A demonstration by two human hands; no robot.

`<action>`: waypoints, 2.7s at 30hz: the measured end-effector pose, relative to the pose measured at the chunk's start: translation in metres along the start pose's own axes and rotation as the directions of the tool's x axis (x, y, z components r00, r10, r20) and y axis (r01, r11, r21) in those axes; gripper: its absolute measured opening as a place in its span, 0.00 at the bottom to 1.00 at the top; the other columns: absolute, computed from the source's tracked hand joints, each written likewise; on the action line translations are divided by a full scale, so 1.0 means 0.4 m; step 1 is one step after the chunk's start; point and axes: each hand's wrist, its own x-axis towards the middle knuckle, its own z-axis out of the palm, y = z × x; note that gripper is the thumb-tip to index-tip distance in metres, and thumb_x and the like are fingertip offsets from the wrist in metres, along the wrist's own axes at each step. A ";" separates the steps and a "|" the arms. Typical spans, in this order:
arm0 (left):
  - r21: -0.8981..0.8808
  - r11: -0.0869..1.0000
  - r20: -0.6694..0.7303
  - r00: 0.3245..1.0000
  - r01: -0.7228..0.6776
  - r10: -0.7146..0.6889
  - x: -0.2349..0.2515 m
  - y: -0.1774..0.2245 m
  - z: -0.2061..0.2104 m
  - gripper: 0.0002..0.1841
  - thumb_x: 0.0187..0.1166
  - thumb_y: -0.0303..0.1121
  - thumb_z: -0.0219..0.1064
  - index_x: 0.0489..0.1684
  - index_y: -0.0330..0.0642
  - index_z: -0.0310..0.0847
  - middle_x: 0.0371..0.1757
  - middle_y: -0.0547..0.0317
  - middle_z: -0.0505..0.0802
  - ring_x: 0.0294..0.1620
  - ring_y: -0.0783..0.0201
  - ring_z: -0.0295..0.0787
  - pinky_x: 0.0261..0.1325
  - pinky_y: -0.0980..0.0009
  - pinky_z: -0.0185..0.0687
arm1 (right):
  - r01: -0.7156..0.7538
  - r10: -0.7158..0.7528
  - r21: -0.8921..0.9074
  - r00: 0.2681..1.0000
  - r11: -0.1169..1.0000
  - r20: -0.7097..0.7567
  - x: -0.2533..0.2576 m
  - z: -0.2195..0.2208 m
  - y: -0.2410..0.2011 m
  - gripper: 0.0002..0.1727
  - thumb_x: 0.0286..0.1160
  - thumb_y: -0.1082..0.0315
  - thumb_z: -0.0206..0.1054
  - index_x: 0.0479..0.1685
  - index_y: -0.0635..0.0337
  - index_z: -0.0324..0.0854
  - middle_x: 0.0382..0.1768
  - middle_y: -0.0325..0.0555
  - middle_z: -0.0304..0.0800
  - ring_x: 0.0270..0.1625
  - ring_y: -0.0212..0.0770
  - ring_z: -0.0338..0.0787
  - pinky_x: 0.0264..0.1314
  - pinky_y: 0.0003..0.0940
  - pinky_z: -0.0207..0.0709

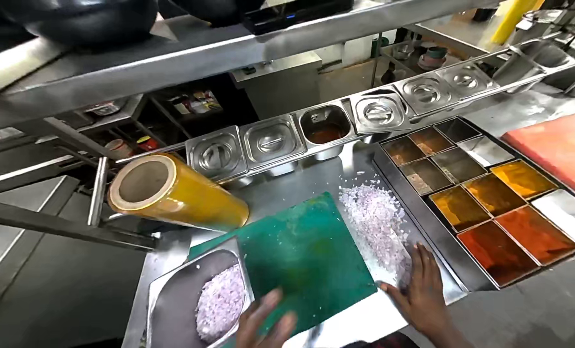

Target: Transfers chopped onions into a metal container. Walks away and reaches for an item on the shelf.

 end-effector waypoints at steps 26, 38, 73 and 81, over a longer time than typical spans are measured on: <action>0.103 0.820 0.464 0.702 0.563 -0.540 0.316 -0.519 0.690 0.32 0.91 0.51 0.38 0.89 0.46 0.64 0.91 0.48 0.67 0.93 0.51 0.55 0.93 0.48 0.51 | -0.186 0.139 0.455 0.981 0.871 0.136 0.327 0.131 0.022 0.69 0.62 0.19 0.59 0.90 0.74 0.52 0.89 0.73 0.56 0.92 0.66 0.56 0.93 0.62 0.52; -0.500 0.578 0.094 0.703 0.645 -0.704 0.204 -0.414 0.816 0.32 0.92 0.42 0.33 0.71 0.32 0.81 0.74 0.45 0.86 0.80 0.59 0.78 0.86 0.60 0.69 | -0.368 0.319 0.816 0.917 0.447 0.238 0.446 0.188 -0.025 0.31 0.91 0.52 0.39 0.75 0.59 0.80 0.74 0.47 0.84 0.78 0.39 0.80 0.83 0.41 0.72; -0.448 0.734 -0.470 0.564 0.510 -0.679 0.057 -0.172 -0.255 0.41 0.91 0.63 0.26 0.50 0.44 0.86 0.53 0.59 0.93 0.58 0.66 0.86 0.66 0.61 0.80 | 0.170 -0.609 0.868 0.773 0.467 0.177 0.264 0.031 -0.979 0.19 0.89 0.59 0.51 0.35 0.54 0.85 0.32 0.36 0.87 0.34 0.32 0.85 0.37 0.36 0.80; -0.433 0.659 -0.235 0.629 0.615 -0.741 0.080 -0.124 -0.248 0.41 0.90 0.64 0.25 0.81 0.50 0.74 0.84 0.60 0.78 0.85 0.59 0.69 0.83 0.48 0.66 | -0.050 -0.523 0.890 0.794 0.453 0.310 0.278 -0.024 -0.885 0.15 0.80 0.71 0.60 0.59 0.57 0.87 0.58 0.42 0.91 0.60 0.35 0.89 0.65 0.38 0.84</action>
